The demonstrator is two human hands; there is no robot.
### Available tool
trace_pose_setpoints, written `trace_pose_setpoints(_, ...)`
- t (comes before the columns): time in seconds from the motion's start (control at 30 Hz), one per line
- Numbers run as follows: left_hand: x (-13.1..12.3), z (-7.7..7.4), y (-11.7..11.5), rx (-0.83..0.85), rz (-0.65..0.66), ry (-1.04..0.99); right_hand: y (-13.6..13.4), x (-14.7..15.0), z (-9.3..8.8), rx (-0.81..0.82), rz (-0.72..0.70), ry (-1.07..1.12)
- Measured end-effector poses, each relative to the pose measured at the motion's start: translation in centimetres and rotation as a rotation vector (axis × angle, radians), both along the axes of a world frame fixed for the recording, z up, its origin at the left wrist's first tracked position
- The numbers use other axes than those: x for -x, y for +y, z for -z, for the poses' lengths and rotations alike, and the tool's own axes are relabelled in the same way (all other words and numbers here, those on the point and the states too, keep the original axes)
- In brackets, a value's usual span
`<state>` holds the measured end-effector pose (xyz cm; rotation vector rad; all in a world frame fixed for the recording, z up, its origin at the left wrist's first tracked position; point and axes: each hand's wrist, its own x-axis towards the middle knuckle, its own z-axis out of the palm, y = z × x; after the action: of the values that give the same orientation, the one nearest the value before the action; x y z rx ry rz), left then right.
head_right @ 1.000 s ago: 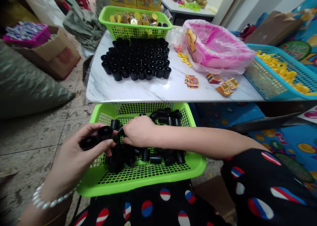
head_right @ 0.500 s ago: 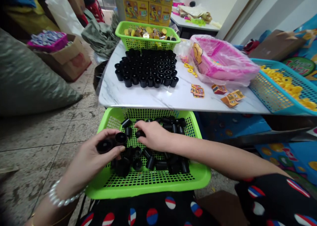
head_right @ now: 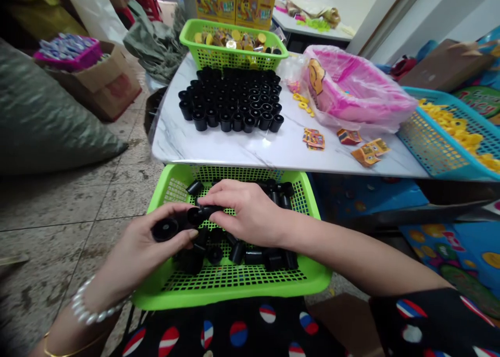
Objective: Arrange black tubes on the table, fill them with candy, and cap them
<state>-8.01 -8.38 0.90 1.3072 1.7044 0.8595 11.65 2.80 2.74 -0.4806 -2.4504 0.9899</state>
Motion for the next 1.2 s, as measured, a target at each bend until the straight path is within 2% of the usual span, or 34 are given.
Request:
trace_pose_setpoints(0.17, 0.0, -0.1, -0.1, 0.0, 0.04, 0.023, -0.3, 0.5, 0.3, -0.046, -0.067, 0.022)
trace_pose_setpoints(0.33, -0.5, -0.2, 0.1, -0.049, 0.038, 0.067, -1.3, 1.0, 0.9, -0.099, 0.126, 0.074)
trace_pose_setpoints(0.4, -0.6, -0.2, 0.2, -0.079, 0.063, 0.099, -1.4, 1.2, 1.0, -0.126, 0.157, 0.078)
trace_pose_setpoints(0.67, -0.7, -0.2, -0.1, -0.057, 0.052, 0.076, -0.8, 0.6, 0.9, 0.033, 0.132, 0.07)
trace_pose_setpoints(0.83, -0.9, -0.7, 0.0, -0.047, 0.049, 0.053, -1.5, 0.6, 1.2, 0.026, 0.058, 0.127)
trace_pose_setpoints(1.03, -1.0, -0.5, 0.1, -0.039, 0.028, 0.085, -1.6, 0.7, 0.9, 0.02, 0.155, 0.124)
trace_pose_setpoints(1.2, -1.0, -0.5, 0.0, -0.066, 0.065, 0.101, -1.5, 0.7, 0.9, 0.002, 0.044, 0.149)
